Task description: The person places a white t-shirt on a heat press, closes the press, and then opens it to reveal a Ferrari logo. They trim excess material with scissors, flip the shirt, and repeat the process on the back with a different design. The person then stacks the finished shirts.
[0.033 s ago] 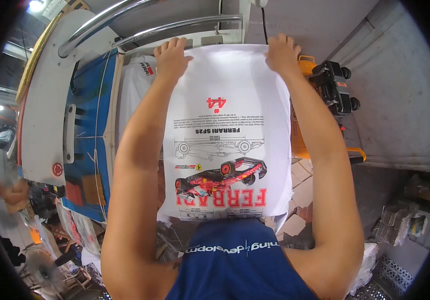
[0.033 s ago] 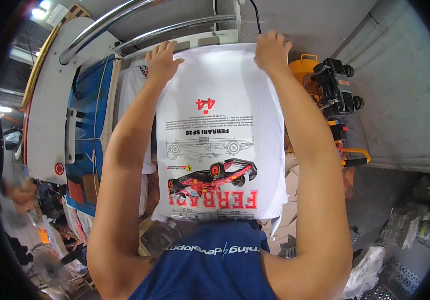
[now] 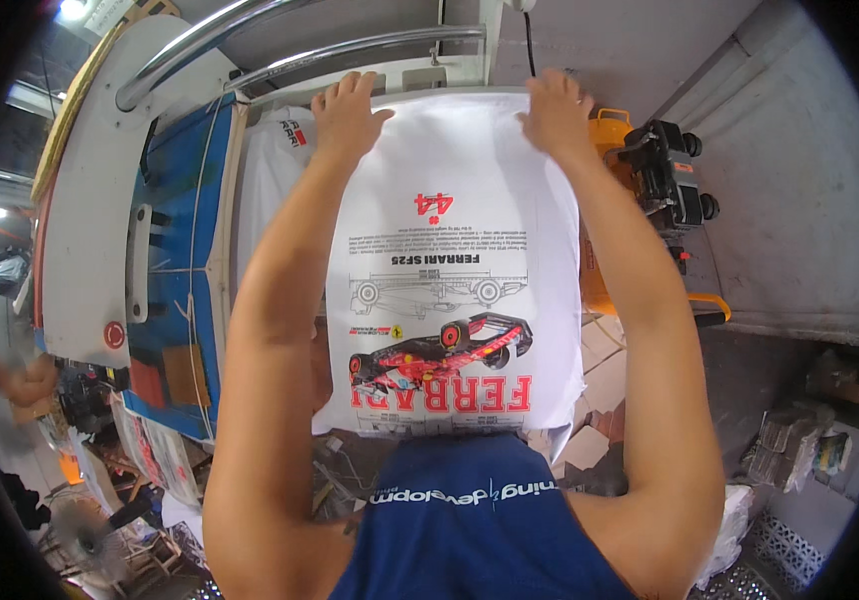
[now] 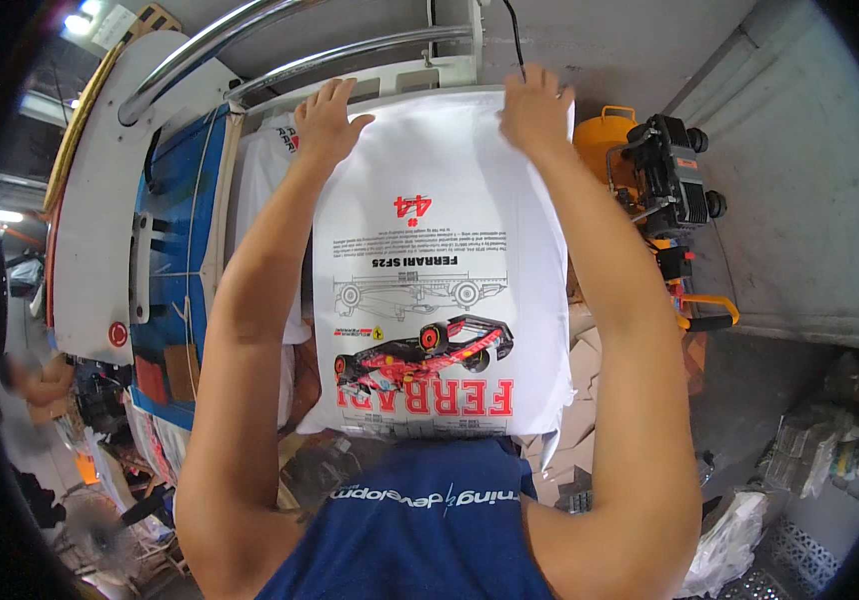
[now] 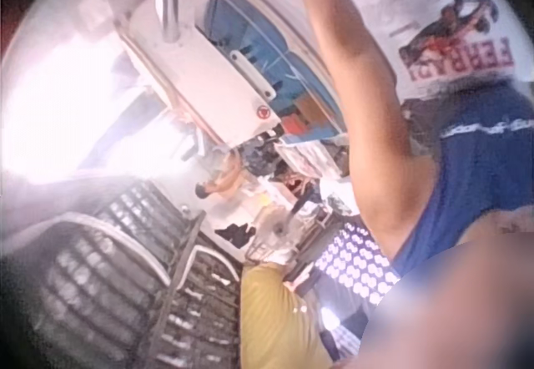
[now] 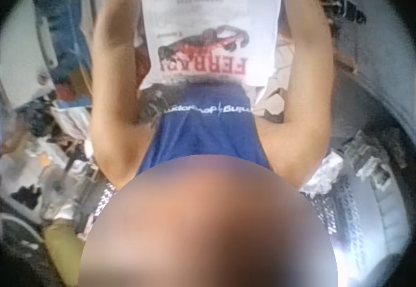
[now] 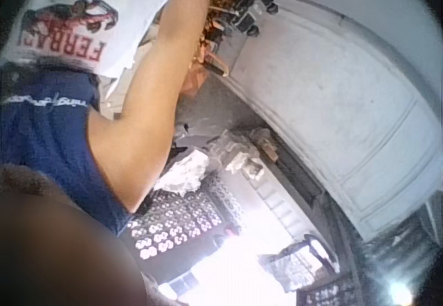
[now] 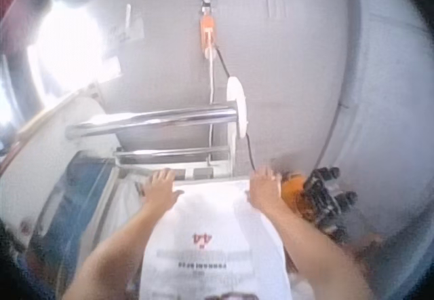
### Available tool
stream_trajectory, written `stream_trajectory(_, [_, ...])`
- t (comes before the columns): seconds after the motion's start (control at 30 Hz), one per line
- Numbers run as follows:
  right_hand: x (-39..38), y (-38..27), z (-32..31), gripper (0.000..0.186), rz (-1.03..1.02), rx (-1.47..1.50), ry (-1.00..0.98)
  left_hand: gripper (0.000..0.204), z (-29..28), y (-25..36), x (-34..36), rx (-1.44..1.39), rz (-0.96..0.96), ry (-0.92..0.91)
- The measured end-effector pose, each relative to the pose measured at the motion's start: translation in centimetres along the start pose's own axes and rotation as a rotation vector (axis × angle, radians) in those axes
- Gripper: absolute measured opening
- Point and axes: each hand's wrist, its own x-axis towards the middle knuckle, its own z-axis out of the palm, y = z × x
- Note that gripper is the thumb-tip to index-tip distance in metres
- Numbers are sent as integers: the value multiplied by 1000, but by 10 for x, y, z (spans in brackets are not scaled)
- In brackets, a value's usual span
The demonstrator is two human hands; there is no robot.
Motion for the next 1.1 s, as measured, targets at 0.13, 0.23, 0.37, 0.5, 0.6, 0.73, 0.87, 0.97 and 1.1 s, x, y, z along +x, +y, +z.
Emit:
stream_trajectory(0.13, [-104,-29,33,62,-266,369,-73,22,-96,16,-76,-213,131,142])
stream_trajectory(0.23, [-154,-40,48,67,-279,298,-63,18,-220,-14,-177,40,-179,382])
stream_trajectory(0.37, [-158,-42,44,71,-264,330,-38,37,-337,-113,-272,597,-661,808])
stream_trajectory(0.5, [-178,-56,26,73,-227,400,-32,66,-354,-203,-317,410,-817,354])
stream_trajectory(0.6, [-240,-77,12,71,-371,414,-148,83,-347,-221,-327,598,-884,-38])
stream_trajectory(0.73, [-313,-86,-11,43,-479,722,49,90,-348,-202,-317,573,-975,-138])
stream_trajectory(0.87, [-376,-102,-40,21,-403,1039,30,92,-346,-169,-304,613,-900,-117])
stream_trajectory(0.97, [-398,-119,-65,15,-399,1097,-30,84,-329,-129,-303,651,-876,-64])
stream_trajectory(1.1, [-382,-172,-116,10,-492,1194,7,76,-301,-52,-309,539,-632,112])
